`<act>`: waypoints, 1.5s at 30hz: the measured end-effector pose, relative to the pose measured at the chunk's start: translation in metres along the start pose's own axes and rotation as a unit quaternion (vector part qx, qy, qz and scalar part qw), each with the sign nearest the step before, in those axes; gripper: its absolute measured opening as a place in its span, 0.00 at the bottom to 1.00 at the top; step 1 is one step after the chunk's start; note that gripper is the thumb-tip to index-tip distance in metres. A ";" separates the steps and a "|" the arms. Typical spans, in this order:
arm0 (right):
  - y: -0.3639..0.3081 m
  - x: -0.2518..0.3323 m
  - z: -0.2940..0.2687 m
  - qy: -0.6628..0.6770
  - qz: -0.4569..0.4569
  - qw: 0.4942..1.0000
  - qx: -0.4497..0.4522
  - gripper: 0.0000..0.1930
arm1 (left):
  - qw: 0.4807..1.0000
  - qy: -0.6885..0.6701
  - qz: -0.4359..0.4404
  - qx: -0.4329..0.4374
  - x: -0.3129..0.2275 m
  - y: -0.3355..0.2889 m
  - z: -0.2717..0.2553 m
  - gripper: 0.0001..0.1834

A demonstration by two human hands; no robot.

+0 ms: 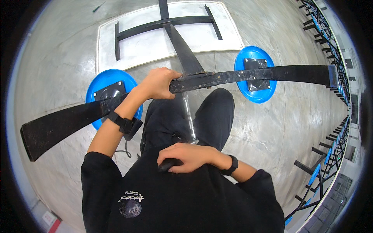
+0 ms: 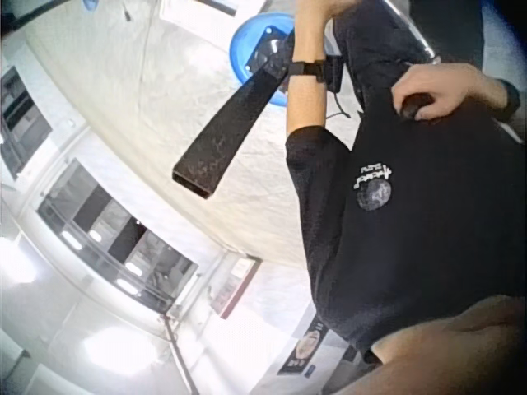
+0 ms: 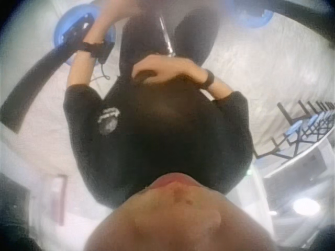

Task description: The person inserts a screw into a hole on the black metal frame of a table base and uses a wrench and a socket wrench to tighten the bolt on the frame.

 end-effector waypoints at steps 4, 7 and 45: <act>0.012 0.011 -0.003 0.084 -0.112 0.988 0.067 0.11 | 0.999 0.001 -0.009 0.036 -0.002 -0.001 0.000 0.27; 0.019 0.010 0.003 0.040 -0.011 0.994 0.100 0.11 | 0.999 0.004 -0.015 0.040 -0.004 -0.002 0.000 0.27; 0.044 0.008 0.013 -0.003 0.055 0.996 0.063 0.16 | 0.999 -0.032 -0.018 0.023 0.003 -0.004 0.005 0.28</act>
Point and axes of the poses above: each hand's wrist, its own y-axis towards the middle knuckle, its own z-axis out of the palm, x = y × z, the point moved 2 cm from there along y, towards the middle knuckle, and after that the axes turned 13 degrees about y, right-handed, at the moved point
